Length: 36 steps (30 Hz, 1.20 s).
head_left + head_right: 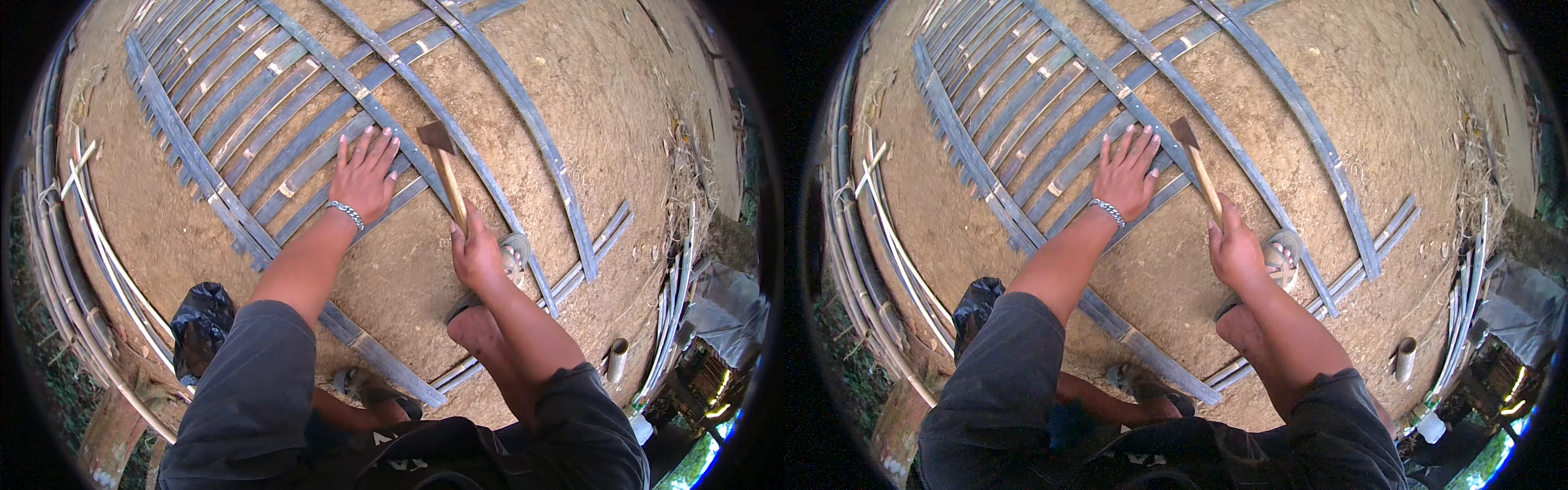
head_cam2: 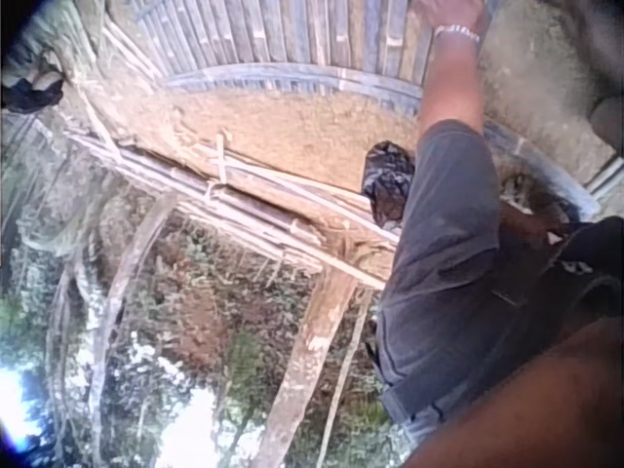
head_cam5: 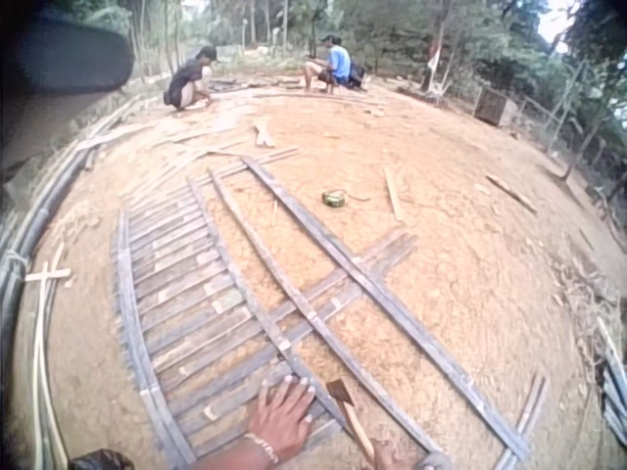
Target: The person assembles a bamboo structure on the ground by placing thin bamboo strips across a metal frame. They use a hammer to drive nails into the intersections to secure the strips in place. The person repeatedly picks up nails and hammers them into the frame throughout the process.
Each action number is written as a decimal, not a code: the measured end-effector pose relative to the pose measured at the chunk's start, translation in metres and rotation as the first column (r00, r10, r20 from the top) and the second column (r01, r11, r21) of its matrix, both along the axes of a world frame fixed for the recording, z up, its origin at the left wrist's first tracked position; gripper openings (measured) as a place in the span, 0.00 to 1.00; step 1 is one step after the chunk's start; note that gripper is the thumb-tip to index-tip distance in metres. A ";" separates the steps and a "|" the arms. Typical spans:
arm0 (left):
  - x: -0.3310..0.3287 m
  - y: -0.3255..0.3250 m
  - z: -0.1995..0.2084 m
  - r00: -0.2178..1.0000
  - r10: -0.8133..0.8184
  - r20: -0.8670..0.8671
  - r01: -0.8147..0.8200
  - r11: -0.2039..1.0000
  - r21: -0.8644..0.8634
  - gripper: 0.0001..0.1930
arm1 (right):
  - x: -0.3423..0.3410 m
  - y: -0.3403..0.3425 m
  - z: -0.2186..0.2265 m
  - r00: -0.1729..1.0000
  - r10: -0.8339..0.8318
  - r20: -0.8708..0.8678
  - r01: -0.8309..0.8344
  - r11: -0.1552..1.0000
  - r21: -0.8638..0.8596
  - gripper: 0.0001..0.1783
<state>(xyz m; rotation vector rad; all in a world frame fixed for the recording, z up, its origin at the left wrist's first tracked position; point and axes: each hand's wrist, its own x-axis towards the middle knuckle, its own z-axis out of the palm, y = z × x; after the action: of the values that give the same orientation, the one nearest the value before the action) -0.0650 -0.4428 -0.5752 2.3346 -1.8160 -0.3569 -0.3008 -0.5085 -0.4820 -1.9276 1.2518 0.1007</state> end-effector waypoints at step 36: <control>0.004 0.002 -0.002 1.000 -0.007 -0.025 0.007 1.000 0.005 0.33 | 0.024 0.025 0.022 0.947 -0.310 0.083 0.311 0.950 0.010 0.30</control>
<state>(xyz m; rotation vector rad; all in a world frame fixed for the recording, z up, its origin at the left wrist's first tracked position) -0.0605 -0.4405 -0.5768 2.3166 -1.8148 -0.3899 -0.2771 -0.4838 -0.4598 -1.6950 1.4820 -0.1438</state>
